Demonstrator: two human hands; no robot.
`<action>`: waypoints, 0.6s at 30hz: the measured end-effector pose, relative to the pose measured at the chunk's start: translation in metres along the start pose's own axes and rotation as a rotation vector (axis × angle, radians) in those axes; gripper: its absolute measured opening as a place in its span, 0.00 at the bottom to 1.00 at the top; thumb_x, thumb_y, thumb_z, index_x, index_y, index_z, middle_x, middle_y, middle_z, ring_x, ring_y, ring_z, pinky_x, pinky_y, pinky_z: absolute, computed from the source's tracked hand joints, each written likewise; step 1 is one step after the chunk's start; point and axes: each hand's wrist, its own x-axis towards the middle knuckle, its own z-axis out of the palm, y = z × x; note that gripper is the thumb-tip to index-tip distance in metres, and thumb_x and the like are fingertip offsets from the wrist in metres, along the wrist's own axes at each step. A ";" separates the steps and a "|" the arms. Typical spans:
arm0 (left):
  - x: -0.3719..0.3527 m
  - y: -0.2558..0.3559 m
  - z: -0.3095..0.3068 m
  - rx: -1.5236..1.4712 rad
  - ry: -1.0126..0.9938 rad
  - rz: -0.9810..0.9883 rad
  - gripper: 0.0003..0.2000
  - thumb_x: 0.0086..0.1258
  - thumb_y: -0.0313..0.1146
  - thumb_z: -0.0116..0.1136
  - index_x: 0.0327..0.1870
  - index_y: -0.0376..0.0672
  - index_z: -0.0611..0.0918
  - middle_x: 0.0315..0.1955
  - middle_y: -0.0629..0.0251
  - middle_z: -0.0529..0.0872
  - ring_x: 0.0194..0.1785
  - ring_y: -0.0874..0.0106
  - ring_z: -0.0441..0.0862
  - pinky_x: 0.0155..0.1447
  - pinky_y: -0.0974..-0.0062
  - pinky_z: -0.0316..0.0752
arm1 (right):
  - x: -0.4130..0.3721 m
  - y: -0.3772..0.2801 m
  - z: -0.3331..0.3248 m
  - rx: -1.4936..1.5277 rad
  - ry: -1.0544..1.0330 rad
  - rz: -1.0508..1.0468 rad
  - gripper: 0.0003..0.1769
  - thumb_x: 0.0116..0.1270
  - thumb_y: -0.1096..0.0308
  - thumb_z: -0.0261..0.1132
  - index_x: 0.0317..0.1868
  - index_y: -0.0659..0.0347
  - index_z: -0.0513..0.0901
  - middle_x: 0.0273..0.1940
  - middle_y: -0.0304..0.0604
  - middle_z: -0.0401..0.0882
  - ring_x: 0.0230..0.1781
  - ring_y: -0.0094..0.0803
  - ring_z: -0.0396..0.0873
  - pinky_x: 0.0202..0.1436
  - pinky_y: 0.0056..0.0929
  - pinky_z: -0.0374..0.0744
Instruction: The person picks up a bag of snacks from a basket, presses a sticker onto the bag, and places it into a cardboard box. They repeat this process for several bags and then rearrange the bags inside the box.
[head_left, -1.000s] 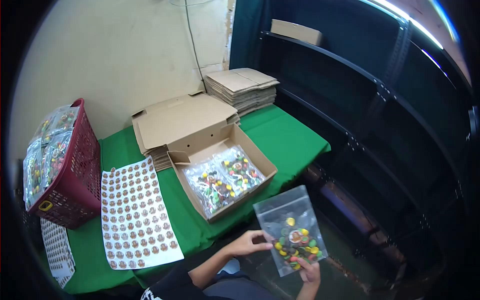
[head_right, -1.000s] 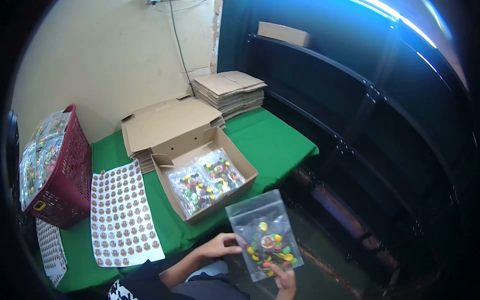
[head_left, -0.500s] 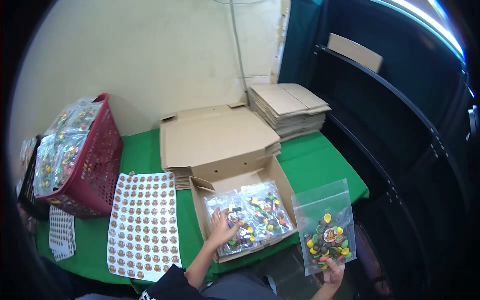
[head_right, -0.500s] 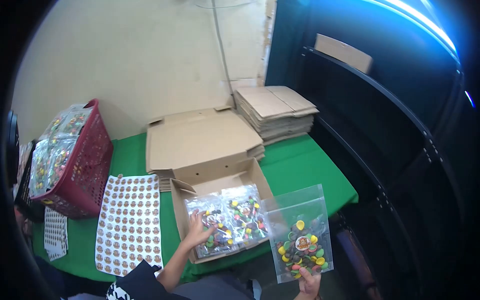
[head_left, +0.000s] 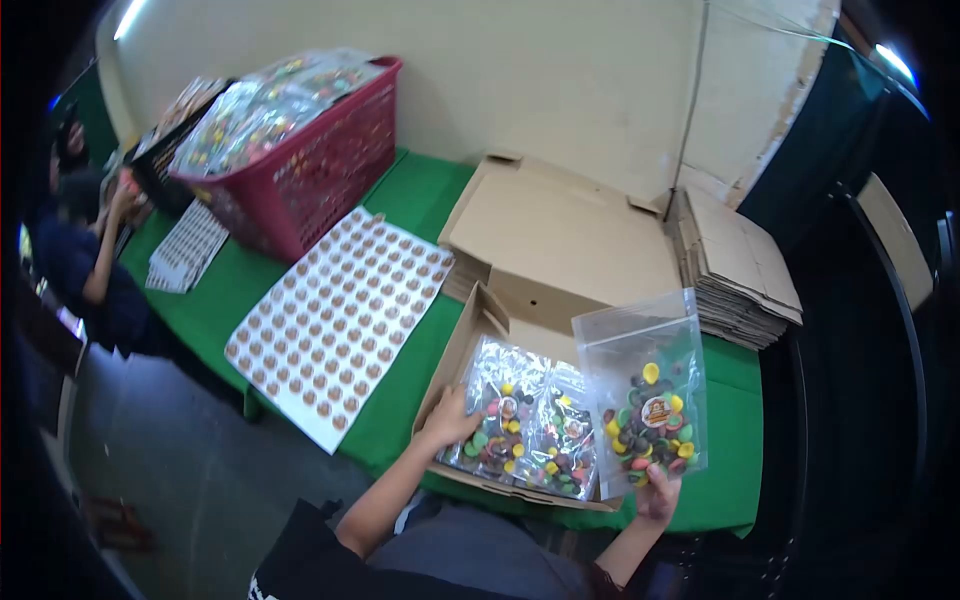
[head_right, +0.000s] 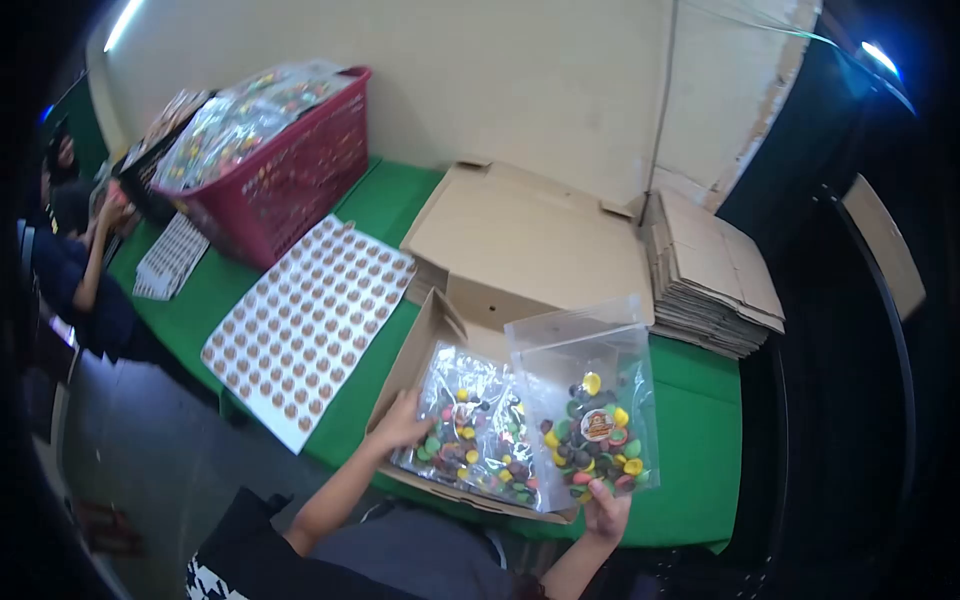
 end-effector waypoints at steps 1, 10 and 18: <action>0.000 0.008 0.002 0.068 0.032 -0.024 0.27 0.52 0.34 0.55 0.51 0.32 0.60 0.45 0.41 0.65 0.52 0.49 0.65 0.54 0.62 0.62 | 0.004 -0.003 -0.006 -0.003 -0.027 0.030 0.30 0.47 0.79 0.56 0.54 0.60 0.59 0.50 0.47 0.65 0.45 0.38 0.71 0.44 0.37 0.73; -0.008 0.020 0.044 0.205 0.212 -0.125 0.33 0.55 0.40 0.52 0.60 0.37 0.55 0.53 0.37 0.58 0.58 0.47 0.58 0.61 0.61 0.54 | 0.044 -0.025 -0.062 -0.112 -0.139 0.191 0.34 0.48 0.76 0.58 0.57 0.64 0.55 0.46 0.48 0.68 0.42 0.35 0.72 0.42 0.35 0.74; -0.010 0.031 0.049 0.229 0.380 -0.283 0.18 0.56 0.40 0.48 0.42 0.36 0.69 0.53 0.42 0.60 0.60 0.47 0.53 0.61 0.47 0.43 | 0.090 -0.022 -0.049 -0.113 -0.160 0.203 0.34 0.50 0.72 0.59 0.57 0.62 0.54 0.43 0.46 0.70 0.39 0.33 0.72 0.44 0.34 0.72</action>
